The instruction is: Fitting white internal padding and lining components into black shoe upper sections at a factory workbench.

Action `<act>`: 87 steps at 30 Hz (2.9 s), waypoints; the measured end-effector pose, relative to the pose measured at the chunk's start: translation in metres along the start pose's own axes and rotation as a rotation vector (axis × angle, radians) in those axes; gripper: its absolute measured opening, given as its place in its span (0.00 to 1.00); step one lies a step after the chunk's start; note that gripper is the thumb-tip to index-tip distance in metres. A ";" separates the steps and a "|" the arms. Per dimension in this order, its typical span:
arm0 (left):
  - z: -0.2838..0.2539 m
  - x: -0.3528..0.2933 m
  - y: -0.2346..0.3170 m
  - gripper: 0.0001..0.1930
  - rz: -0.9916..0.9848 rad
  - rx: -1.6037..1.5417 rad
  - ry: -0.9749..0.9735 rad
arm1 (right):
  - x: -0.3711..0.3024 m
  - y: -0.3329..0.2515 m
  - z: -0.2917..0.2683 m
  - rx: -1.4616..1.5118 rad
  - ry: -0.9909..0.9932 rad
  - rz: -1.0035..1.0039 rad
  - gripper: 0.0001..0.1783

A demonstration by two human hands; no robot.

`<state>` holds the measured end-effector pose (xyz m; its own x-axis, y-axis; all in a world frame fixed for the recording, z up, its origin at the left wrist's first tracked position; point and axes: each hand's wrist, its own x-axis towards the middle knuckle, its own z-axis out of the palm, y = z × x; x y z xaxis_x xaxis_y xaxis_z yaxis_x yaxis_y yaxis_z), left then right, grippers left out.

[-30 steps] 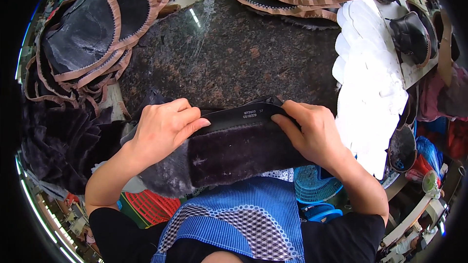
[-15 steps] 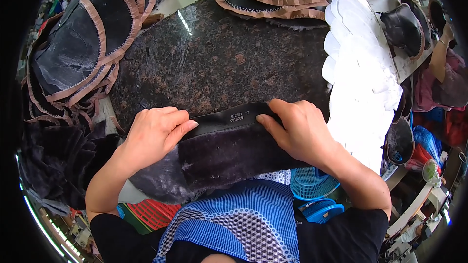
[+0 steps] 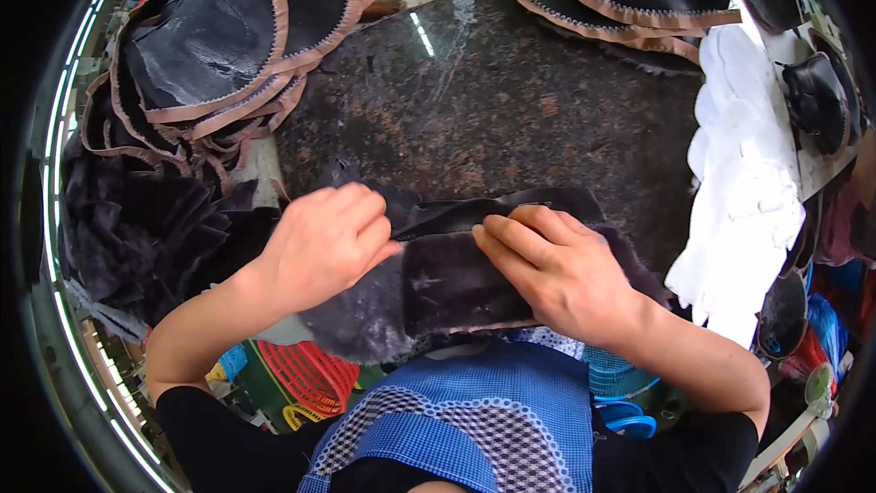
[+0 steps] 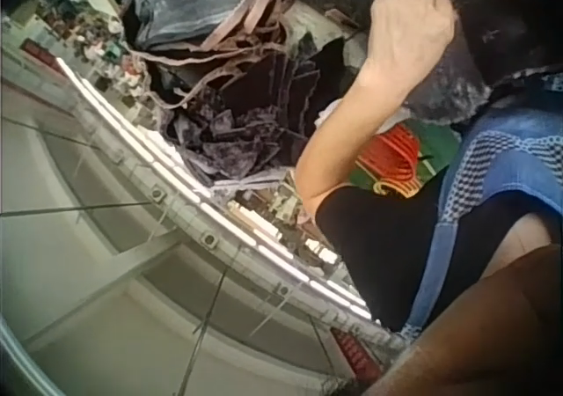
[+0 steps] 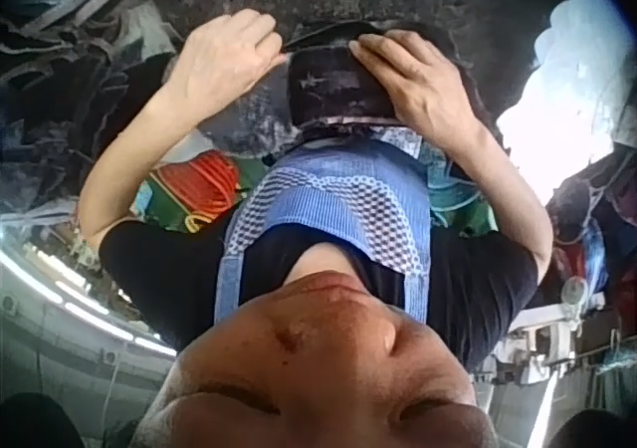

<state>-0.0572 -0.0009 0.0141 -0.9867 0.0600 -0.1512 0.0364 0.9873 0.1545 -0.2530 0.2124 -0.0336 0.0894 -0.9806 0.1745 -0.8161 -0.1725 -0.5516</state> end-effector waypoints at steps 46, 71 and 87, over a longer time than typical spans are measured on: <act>0.014 -0.039 -0.051 0.14 -0.645 -0.480 0.093 | 0.099 -0.006 0.014 0.008 -0.334 -0.230 0.33; -0.028 -0.081 0.013 0.15 -0.524 -0.762 0.751 | 0.115 -0.050 0.022 0.542 0.209 -0.255 0.10; -0.046 -0.087 -0.004 0.07 -0.293 -0.747 0.425 | 0.104 -0.081 0.038 0.912 0.347 0.061 0.08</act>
<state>0.0212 -0.0165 0.0719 -0.9210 -0.3838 0.0663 -0.1910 0.5935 0.7819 -0.1553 0.1212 -0.0019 -0.2305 -0.9335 0.2747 -0.0460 -0.2716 -0.9613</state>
